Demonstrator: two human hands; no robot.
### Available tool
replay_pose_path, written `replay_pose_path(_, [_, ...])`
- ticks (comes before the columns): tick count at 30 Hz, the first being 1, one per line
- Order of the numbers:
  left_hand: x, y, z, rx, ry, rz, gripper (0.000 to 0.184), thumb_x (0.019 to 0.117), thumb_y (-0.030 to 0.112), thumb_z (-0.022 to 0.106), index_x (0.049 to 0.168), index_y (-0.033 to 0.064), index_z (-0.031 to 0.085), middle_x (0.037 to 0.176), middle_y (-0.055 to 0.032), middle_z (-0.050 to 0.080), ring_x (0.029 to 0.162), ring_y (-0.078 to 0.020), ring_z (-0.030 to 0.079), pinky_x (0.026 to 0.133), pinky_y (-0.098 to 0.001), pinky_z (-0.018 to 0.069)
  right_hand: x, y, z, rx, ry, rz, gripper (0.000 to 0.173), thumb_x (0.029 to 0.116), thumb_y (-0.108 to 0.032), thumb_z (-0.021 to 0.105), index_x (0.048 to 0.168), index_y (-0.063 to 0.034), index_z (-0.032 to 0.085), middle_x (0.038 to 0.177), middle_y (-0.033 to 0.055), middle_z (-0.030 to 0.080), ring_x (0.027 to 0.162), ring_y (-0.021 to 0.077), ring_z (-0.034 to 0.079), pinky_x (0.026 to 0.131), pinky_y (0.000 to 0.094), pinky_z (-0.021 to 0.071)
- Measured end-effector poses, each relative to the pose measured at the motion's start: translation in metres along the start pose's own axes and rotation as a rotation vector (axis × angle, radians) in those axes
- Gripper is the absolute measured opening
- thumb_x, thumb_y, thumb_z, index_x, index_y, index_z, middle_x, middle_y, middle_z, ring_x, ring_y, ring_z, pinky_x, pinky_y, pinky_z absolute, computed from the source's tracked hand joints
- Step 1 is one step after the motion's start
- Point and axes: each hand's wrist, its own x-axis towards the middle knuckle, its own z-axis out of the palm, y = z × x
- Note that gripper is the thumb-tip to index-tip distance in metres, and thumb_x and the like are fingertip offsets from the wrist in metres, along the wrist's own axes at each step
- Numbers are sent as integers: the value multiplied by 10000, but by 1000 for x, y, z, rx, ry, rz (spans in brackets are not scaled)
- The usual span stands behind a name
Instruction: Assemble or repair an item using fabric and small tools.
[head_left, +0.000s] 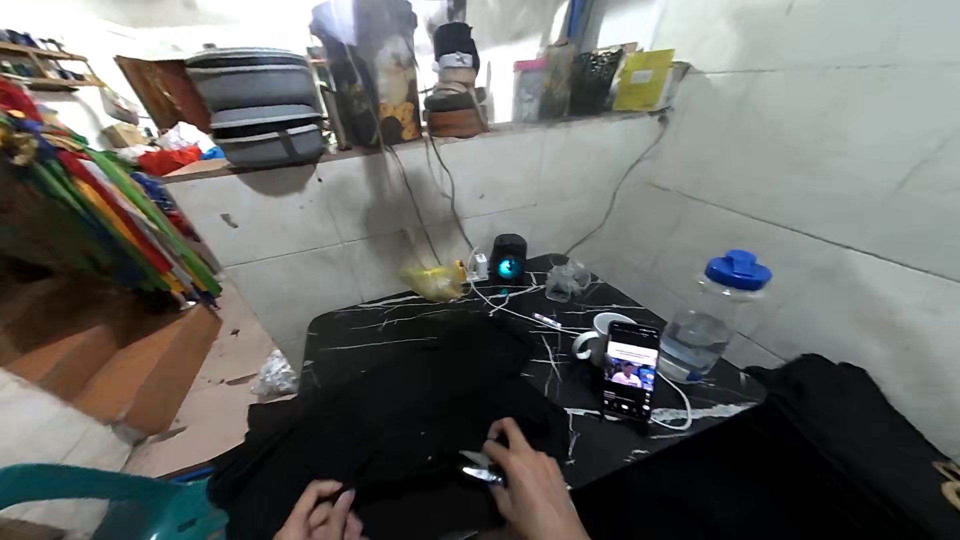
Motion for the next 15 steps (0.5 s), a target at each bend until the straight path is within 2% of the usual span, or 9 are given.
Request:
replay_pose_path(1, [8, 1, 10, -135, 39, 33, 177, 987, 15, 615, 1140, -58, 563, 763, -71, 731, 642, -188, 749, 597, -371, 664, 8, 5, 6, 39, 145, -51, 361, 767, -76, 792, 1122, -124, 749, 1287, 146, 650, 727, 316, 712, 611, 521, 601])
replay_pose_path(2, [17, -1, 19, -233, 67, 68, 242, 977, -37, 600, 1204, -59, 519, 907, -102, 746, 785, -227, 772, 718, -400, 674, 18, 10, 14, 54, 284, -82, 424, 749, -49, 792, 1161, -129, 728, 1187, 145, 679, 692, 309, 706, 566, 508, 596])
replay_pose_path(4, [37, -16, 32, -271, 59, 176, 411, 973, -36, 597, 1349, -77, 435, 1221, -181, 697, 1045, -292, 740, 917, -444, 631, 42, 21, 28, 33, 466, -69, 453, 754, -11, 769, 1195, -96, 701, 1066, 159, 693, 665, 310, 699, 537, 494, 585])
replay_pose_path(5, [44, -24, 36, -218, 42, 232, 417, 977, -1, 601, 1360, -83, 457, 1282, -182, 668, 1107, -283, 716, 957, -431, 614, 51, 26, 32, 12, 471, -26, 392, 780, -17, 758, 1164, -73, 705, 1051, 168, 693, 691, 323, 705, 564, 502, 588])
replay_pose_path(7, [52, -35, 41, -121, 10, 300, 320, 982, 17, 588, 1295, -51, 585, 1285, -146, 679, 1161, -247, 689, 998, -393, 591, 59, 32, 33, 3, 408, 39, 308, 827, -46, 736, 1134, -47, 713, 1052, 175, 704, 779, 350, 717, 646, 538, 588])
replay_pose_path(10, [56, -43, 41, -23, -22, 325, 307, 977, -3, 577, 1278, -13, 635, 1287, -110, 693, 1195, -208, 676, 1033, -367, 573, 47, 28, 36, 81, 531, -90, 278, 777, -45, 732, 1055, -54, 721, 907, 109, 734, 721, 283, 722, 595, 504, 588])
replay_pose_path(12, [58, -45, 42, 53, -29, 344, 307, 979, 20, 585, 1277, 11, 656, 1290, -80, 696, 1210, -180, 665, 1052, -356, 559, 38, 24, 40, 153, 486, -127, 302, 813, -135, 747, 1110, -90, 723, 836, 59, 740, 693, 243, 720, 612, 486, 600])
replay_pose_path(14, [61, -46, 45, 171, -40, 395, 290, 972, 62, 602, 1247, 58, 694, 1295, -40, 696, 1240, -162, 637, 1087, -363, 520, 34, 24, 41, 162, 297, -46, 417, 872, -265, 761, 1261, -131, 694, 788, 71, 738, 687, 280, 719, 660, 531, 591])
replay_pose_path(15, [61, -45, 48, 238, -43, 412, 277, 965, 94, 619, 1224, 96, 718, 1292, -14, 696, 1248, -160, 624, 1094, -370, 501, 36, 25, 41, 156, 205, 16, 425, 882, -244, 750, 1289, -143, 683, 797, 93, 738, 718, 312, 719, 698, 553, 579])
